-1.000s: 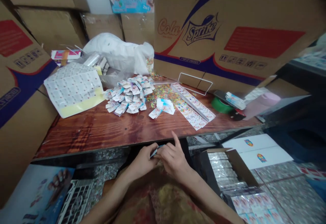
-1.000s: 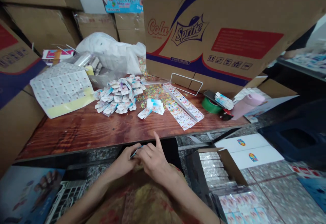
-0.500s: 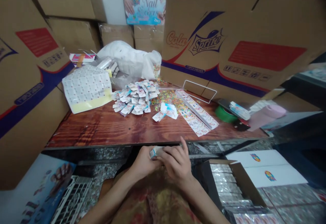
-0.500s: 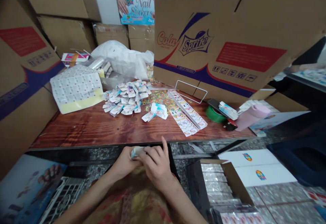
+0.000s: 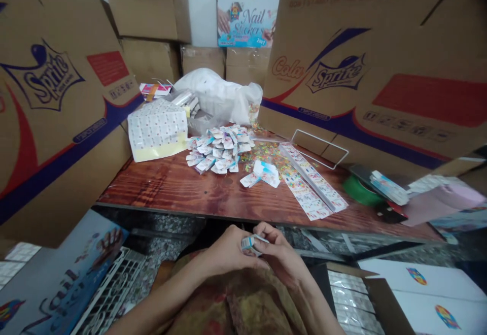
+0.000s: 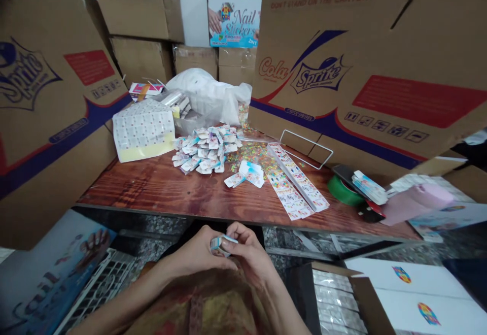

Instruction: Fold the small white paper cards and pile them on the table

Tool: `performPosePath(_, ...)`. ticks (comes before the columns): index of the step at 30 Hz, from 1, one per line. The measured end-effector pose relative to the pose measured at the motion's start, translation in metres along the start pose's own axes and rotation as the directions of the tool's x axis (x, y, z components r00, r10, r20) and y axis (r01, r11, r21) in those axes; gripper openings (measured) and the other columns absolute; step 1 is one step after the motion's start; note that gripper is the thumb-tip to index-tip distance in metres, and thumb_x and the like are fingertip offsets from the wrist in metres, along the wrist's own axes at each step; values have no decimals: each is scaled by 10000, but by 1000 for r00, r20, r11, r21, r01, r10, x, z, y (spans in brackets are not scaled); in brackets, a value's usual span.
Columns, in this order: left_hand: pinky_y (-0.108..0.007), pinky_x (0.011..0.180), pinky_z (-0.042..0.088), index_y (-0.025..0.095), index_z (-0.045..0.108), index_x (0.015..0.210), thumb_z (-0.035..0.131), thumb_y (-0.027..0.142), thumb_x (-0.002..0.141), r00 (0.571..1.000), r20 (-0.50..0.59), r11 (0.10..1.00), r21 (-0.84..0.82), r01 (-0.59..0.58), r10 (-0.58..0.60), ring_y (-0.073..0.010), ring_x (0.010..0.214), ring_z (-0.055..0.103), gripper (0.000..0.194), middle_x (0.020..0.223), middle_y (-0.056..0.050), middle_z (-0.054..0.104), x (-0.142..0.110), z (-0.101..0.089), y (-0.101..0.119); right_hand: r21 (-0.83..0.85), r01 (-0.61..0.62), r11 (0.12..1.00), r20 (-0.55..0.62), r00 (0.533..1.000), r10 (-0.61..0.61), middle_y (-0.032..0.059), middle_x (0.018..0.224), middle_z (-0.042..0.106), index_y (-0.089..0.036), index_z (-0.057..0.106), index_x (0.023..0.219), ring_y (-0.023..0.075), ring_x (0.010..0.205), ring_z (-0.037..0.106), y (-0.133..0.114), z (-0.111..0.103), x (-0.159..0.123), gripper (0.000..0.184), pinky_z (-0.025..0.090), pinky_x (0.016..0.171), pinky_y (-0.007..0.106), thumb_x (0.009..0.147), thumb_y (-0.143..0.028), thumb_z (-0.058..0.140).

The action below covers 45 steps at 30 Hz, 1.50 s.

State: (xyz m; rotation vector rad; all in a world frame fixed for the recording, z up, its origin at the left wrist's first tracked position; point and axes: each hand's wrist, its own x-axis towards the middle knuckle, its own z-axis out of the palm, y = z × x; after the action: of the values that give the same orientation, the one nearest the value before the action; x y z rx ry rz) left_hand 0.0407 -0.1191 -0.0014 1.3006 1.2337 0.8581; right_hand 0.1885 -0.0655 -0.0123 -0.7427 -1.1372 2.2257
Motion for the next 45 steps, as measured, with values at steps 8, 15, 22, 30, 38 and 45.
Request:
performPosePath(8,-193,565,396,163,485,954,793,384,598,946,-324,987,-151,-59,7,-90,609,494,520,719,38,579,5,12,-12,-126,212,969,-188,954,-233,-26,600,608,-161,636,639,92,536,523,14,-13,17,277,428,530,210,616,-361,826)
performPosePath(15,-207,659,446,163,575,923,468,381,898,857,-461,973,88,-212,228,-114,695,586,244,776,-5,633,12,9,-9,-224,322,920,-332,862,-383,-15,614,622,-179,684,748,92,497,497,12,-9,18,225,421,450,210,667,-366,781)
performPosePath(22,-227,763,451,173,616,973,402,320,928,854,-435,954,213,-211,286,-134,815,611,264,918,-33,676,20,6,-13,-544,443,713,-190,763,-618,9,716,605,-205,723,810,132,661,543,3,-10,17,99,455,605,264,807,-285,664)
performPosePath(30,-224,691,438,184,468,980,395,335,932,826,-531,981,147,-130,189,-117,725,586,175,784,2,606,36,0,-23,-613,432,661,-107,784,-611,25,766,611,-232,743,889,144,706,562,-4,-16,29,113,463,628,283,814,-250,661)
performPosePath(38,-220,677,431,191,452,1037,403,301,932,869,-447,971,194,-139,213,-112,737,609,160,833,-7,638,52,-13,-30,-302,240,922,-216,925,-312,4,736,655,-222,736,738,137,686,585,-11,-33,54,78,480,646,276,734,-299,731)
performPosePath(45,-212,670,429,189,464,1044,423,314,925,862,-483,988,98,-121,154,-109,736,599,177,829,-2,626,65,-20,-26,-467,268,843,-121,925,-361,15,753,625,-208,723,779,135,694,565,-25,-36,63,119,465,634,268,795,-317,679)
